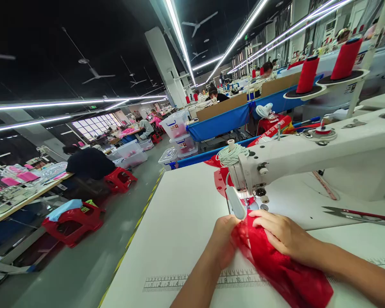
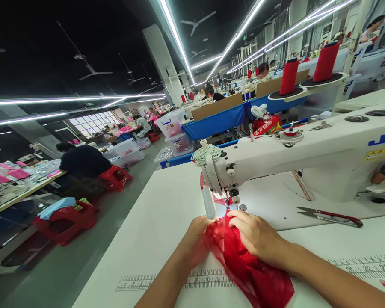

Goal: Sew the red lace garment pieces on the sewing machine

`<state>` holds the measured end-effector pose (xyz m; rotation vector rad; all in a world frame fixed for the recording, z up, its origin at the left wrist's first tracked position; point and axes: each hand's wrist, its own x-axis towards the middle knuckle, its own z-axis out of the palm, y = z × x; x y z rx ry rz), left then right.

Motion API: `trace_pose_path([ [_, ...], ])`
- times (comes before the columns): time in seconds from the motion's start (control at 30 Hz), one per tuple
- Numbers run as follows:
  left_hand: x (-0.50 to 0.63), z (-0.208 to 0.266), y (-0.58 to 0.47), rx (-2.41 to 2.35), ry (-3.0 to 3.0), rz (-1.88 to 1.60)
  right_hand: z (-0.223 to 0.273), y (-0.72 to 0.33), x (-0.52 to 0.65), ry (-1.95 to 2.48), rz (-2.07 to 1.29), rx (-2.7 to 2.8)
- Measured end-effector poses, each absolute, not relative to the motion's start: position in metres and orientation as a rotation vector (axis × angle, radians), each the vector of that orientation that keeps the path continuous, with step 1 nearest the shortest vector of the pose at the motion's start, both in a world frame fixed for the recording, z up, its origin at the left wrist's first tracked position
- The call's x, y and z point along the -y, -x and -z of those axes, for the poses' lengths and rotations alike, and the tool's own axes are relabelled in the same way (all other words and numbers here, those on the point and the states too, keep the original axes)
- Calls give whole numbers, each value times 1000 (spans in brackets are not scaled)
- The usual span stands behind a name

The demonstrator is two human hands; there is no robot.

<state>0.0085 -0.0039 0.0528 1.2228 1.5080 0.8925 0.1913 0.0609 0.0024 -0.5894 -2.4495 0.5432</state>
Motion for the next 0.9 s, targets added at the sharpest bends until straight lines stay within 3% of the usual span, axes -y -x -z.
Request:
trace_pose_path([
  [0.3,-21,-42,8,-2017,-1682,-780,16,-189,-67,444,-166,2431],
  [0.47,-15,-43,-1,-1925,-2030,-756,20,-191,-69,467,-201,2405],
  [0.63,-8,-38,-2,-1575,-2641,-420,21,-196,-73,470,-274,2440],
  [0.9,-11,-21,1,-1912,-2701,-262,27,-196,-73,529,-259,2402],
])
